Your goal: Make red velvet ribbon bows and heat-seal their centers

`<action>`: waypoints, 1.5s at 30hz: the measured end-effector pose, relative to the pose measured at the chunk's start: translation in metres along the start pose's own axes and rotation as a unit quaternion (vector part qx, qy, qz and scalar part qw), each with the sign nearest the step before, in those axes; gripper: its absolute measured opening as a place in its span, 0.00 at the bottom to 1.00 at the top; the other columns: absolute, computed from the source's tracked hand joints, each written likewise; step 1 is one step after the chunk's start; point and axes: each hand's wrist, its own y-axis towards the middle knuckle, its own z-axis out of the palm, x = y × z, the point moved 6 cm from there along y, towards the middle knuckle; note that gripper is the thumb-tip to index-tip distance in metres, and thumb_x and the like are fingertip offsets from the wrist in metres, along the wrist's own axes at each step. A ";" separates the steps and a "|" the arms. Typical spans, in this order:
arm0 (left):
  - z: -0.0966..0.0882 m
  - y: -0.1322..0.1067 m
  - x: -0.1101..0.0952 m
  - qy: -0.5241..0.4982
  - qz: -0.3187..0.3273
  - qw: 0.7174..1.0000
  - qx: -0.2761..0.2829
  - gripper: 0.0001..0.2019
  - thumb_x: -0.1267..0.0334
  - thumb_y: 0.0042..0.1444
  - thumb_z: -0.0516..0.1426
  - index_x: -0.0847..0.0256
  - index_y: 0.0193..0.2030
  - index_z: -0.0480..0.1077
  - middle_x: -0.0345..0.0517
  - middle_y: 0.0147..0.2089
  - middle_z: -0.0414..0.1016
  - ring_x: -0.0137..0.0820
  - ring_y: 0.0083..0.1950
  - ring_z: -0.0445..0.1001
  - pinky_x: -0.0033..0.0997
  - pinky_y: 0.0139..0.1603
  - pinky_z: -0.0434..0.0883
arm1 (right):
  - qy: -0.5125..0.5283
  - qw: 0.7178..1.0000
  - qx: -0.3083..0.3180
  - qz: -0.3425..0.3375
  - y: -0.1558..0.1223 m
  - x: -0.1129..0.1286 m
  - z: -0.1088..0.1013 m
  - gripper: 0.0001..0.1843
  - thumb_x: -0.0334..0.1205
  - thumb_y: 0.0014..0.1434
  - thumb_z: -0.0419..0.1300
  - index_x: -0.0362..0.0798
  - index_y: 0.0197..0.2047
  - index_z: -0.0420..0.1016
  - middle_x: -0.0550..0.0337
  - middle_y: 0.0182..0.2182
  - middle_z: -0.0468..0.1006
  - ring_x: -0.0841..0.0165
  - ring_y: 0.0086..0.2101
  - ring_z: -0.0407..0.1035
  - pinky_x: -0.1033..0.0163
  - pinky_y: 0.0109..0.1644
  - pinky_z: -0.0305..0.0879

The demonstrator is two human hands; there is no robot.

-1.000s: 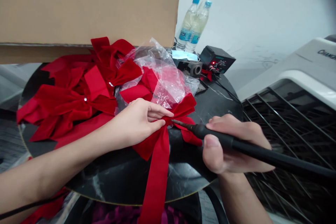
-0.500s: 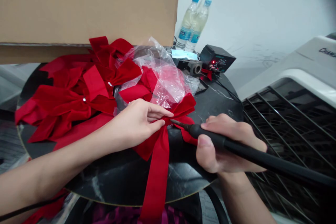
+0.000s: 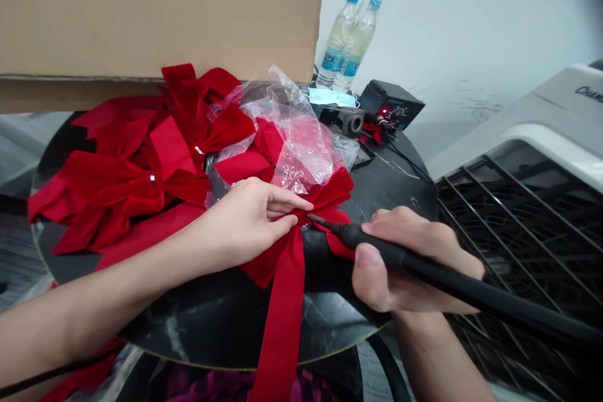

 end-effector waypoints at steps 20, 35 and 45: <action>-0.001 0.001 0.002 -0.008 0.003 1.000 -0.007 0.17 0.75 0.58 0.60 0.60 0.51 0.82 0.39 0.47 0.86 0.33 0.50 0.85 0.24 0.55 0.79 | 0.069 0.996 -0.022 -0.047 0.004 0.015 0.008 0.10 0.29 0.46 0.60 0.49 0.34 0.75 0.65 0.22 0.73 0.71 0.20 0.69 0.63 0.23 0.68; 0.000 0.000 0.000 0.009 0.019 1.000 -0.008 0.17 0.73 0.59 0.60 0.60 0.53 0.82 0.39 0.48 0.86 0.35 0.50 0.85 0.27 0.56 0.80 | 0.050 0.998 0.019 -0.020 0.005 0.014 0.011 0.10 0.30 0.48 0.62 0.52 0.35 0.74 0.66 0.21 0.74 0.70 0.20 0.70 0.62 0.24 0.67; 0.001 0.000 0.001 0.005 0.037 0.999 -0.005 0.17 0.74 0.59 0.59 0.60 0.52 0.82 0.41 0.48 0.86 0.34 0.51 0.84 0.27 0.57 0.79 | 0.049 0.996 0.049 -0.048 0.006 0.016 0.013 0.09 0.30 0.50 0.62 0.51 0.36 0.73 0.66 0.20 0.72 0.71 0.18 0.69 0.64 0.23 0.66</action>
